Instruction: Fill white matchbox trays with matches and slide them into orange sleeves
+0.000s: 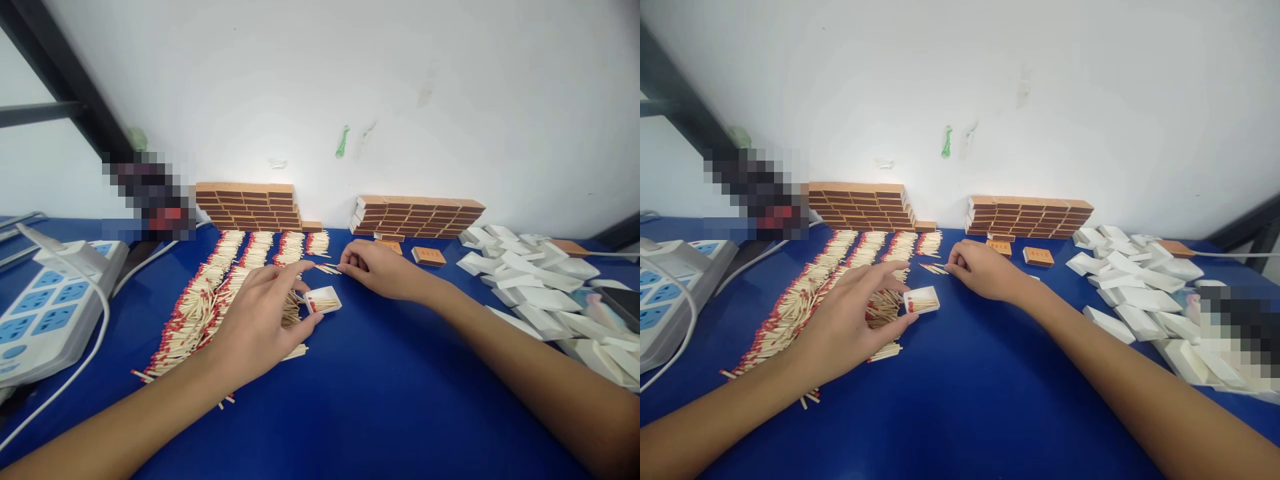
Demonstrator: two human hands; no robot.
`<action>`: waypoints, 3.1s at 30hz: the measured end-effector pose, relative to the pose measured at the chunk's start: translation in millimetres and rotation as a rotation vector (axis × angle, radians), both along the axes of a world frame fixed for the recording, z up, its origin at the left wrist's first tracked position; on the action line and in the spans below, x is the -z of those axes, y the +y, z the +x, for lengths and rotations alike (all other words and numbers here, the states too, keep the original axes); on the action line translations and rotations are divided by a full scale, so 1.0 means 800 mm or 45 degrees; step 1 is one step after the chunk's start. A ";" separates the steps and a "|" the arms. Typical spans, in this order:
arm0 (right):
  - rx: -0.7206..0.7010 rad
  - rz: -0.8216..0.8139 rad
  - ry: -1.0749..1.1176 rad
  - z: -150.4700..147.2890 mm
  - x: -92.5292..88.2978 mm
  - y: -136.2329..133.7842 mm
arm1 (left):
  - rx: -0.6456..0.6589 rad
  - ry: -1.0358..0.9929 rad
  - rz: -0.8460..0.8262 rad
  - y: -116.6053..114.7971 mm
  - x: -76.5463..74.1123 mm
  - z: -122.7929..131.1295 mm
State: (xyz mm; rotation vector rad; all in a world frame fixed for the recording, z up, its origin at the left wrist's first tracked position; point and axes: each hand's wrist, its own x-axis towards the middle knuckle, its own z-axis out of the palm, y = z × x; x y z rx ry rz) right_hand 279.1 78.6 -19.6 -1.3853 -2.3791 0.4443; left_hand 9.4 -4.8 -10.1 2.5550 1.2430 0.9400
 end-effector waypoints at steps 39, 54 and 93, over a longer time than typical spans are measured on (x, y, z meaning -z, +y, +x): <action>0.055 0.070 -0.243 -0.014 -0.020 -0.021 | -0.044 -0.001 0.018 0.002 0.005 -0.002; 0.073 0.001 -0.105 -0.008 -0.007 -0.005 | -0.061 0.000 0.047 0.002 0.006 -0.002; 0.174 -0.035 -0.097 -0.019 -0.003 -0.009 | -0.032 0.007 -0.018 -0.002 0.000 0.002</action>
